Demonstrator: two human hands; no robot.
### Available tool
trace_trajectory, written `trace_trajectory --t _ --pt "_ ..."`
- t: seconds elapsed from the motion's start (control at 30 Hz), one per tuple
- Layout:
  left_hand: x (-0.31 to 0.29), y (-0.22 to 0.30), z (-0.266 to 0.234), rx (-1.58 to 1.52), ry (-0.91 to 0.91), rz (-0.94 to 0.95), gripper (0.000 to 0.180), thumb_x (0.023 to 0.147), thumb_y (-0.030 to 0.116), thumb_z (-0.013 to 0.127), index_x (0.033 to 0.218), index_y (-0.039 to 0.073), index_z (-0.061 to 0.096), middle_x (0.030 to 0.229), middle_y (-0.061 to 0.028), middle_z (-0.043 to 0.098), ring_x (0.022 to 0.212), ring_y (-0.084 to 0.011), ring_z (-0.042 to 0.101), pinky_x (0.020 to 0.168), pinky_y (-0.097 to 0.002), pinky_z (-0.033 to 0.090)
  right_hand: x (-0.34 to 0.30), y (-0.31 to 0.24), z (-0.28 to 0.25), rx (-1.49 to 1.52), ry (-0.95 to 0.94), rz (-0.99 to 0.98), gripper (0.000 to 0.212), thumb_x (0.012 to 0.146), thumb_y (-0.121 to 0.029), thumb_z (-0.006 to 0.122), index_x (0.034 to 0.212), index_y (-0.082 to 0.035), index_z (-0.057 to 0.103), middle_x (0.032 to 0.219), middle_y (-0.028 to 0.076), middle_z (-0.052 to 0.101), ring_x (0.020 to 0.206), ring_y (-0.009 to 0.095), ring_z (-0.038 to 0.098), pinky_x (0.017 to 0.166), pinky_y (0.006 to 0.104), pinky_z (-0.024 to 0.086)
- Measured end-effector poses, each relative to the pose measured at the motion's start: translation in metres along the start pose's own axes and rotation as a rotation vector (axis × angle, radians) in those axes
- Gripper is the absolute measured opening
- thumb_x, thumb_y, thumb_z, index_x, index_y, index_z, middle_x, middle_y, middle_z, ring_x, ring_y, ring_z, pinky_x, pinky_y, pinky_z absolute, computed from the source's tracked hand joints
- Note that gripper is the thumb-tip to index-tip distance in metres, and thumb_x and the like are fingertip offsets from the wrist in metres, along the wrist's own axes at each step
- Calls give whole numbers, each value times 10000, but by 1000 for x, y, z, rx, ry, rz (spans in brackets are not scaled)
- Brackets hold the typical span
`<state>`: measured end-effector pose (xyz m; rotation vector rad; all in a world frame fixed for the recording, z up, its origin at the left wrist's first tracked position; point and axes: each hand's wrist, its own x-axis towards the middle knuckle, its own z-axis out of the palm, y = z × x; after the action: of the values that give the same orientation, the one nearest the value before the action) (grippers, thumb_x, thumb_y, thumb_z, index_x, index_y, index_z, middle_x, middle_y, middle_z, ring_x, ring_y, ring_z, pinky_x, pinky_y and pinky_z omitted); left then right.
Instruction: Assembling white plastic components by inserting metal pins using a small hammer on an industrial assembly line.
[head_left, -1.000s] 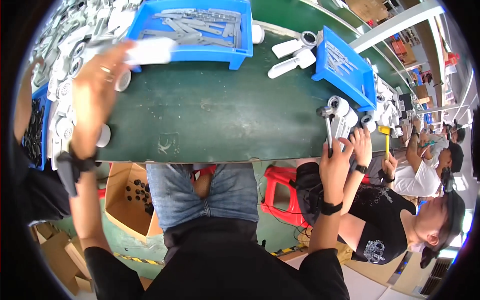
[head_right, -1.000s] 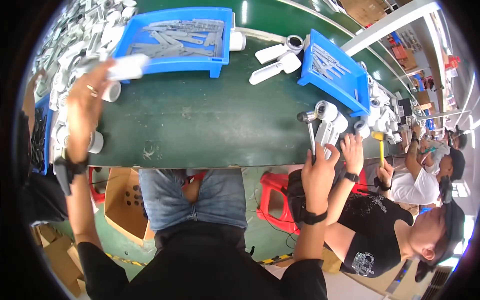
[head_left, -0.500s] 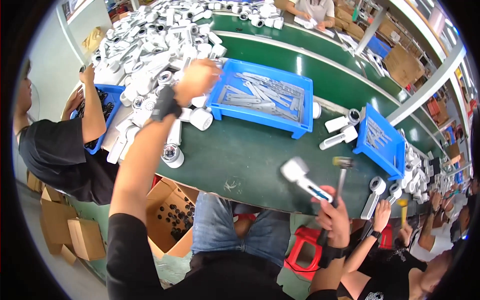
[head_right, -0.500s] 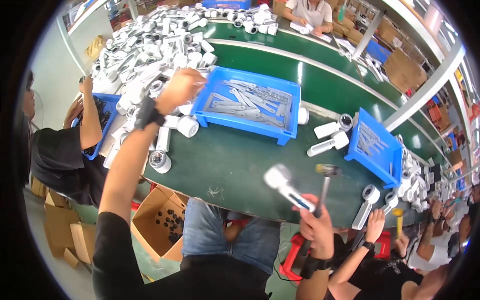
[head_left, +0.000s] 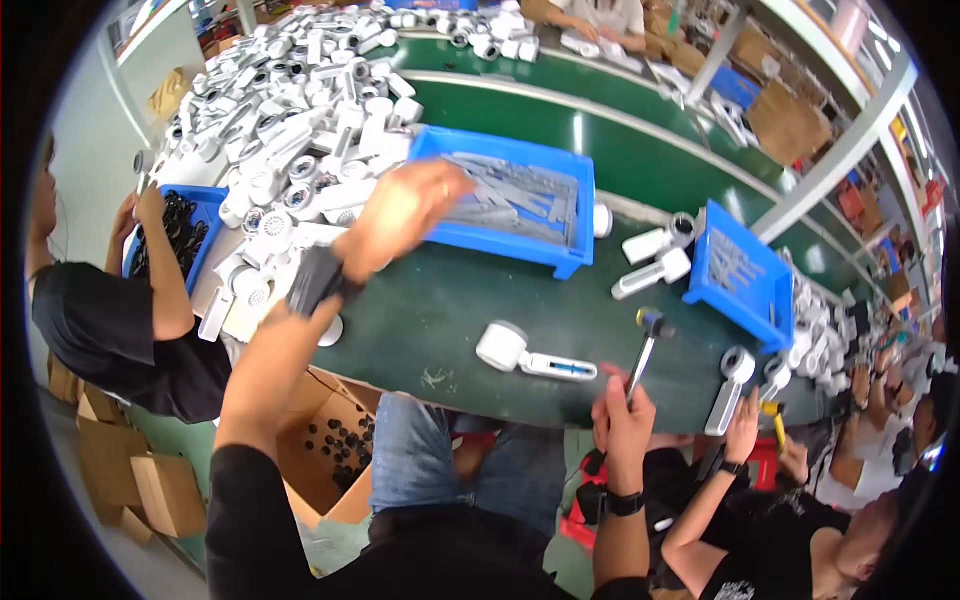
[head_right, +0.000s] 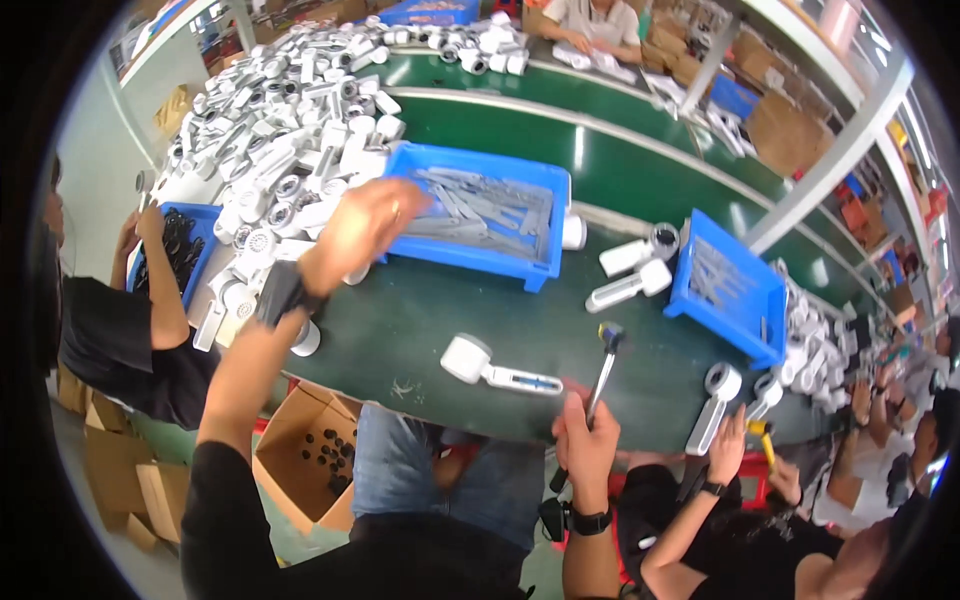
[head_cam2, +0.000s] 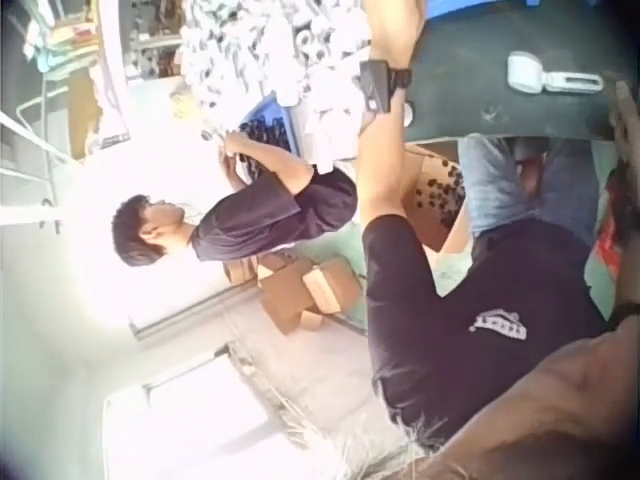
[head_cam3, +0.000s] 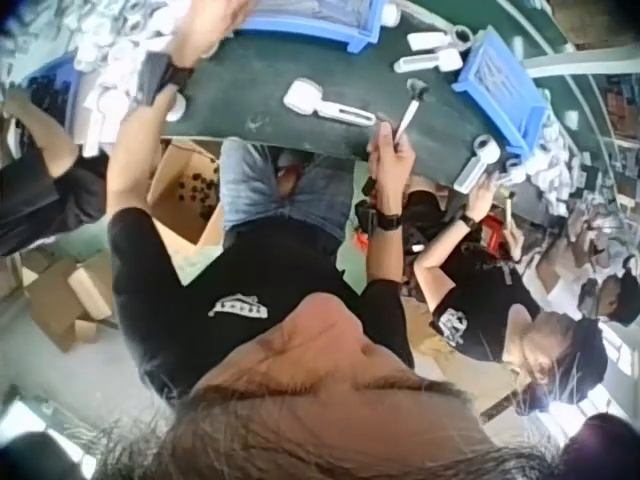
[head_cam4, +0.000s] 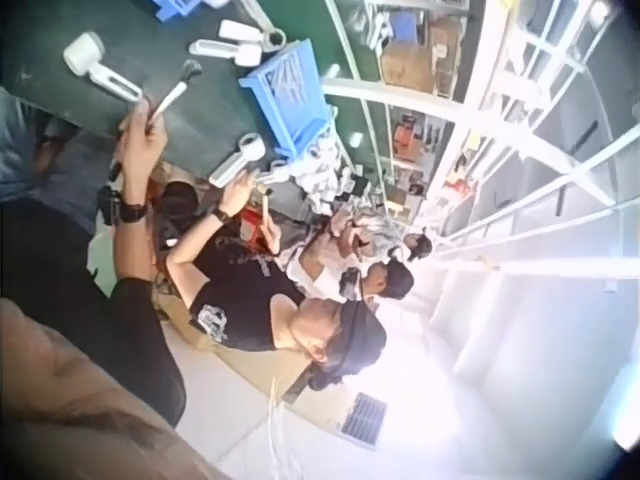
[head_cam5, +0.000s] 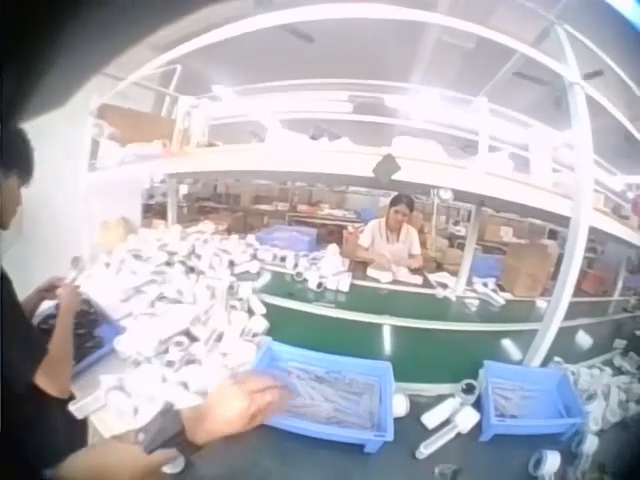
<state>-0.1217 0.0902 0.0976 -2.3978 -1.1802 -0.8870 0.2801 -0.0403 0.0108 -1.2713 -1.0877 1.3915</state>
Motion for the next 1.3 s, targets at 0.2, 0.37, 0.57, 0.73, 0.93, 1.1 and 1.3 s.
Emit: trace_trajectory --t 0.2,0.37,0.57,0.73,0.93,1.1,1.3 --pt "-37 150 21 -300 34 195 353 810 115 758 1155 43 729 1141 -72 719 1054 -277 731 879 -393 628 -4 -24 51 106 -84 -46 265 1058 -84 664 1300 23 688 818 51 712 416 19 407 376 229 245" --pt "-53 170 57 -301 24 -157 382 810 260 857 1133 76 768 1341 -71 695 1277 -263 639 1068 -460 546 9 1 19 -95 -20 -99 184 1052 -82 676 1200 12 732 813 36 742 436 8 415 388 226 246" --pt "-72 162 82 -487 -126 -209 360 808 316 864 1072 81 795 1407 -75 664 1360 -308 572 1137 -441 486 28 17 16 -285 -77 -141 194 1062 -113 670 1197 8 740 798 42 752 460 -6 403 416 210 255" --pt "-67 152 82 -547 -67 -178 359 825 333 853 1070 77 802 1408 -77 663 1328 -318 584 1169 -486 442 19 2 6 -83 -82 -175 256 1076 -106 626 1287 26 689 761 73 712 431 22 398 402 216 263" --pt "-51 170 56 -633 -89 -276 247 871 343 848 1061 188 817 949 23 732 1092 -185 623 1004 -410 332 1 -21 17 79 -246 -55 283 1077 -110 620 1327 1 691 758 66 708 472 17 422 435 202 271" --pt "-55 169 57 -448 -80 -249 395 832 316 860 1180 149 777 1073 -21 738 1159 -217 620 1109 -459 329 19 -14 22 -297 -128 -67 179 1027 -109 714 1152 1 778 780 -1 741 521 -10 429 466 204 285" --pt "-68 162 74 -356 -17 -219 534 778 261 881 1277 133 736 1206 -44 721 1222 -258 618 1139 -485 439 34 -2 24 -223 -62 12 189 1014 -107 719 1163 -18 793 717 -30 695 525 -11 425 470 211 280"
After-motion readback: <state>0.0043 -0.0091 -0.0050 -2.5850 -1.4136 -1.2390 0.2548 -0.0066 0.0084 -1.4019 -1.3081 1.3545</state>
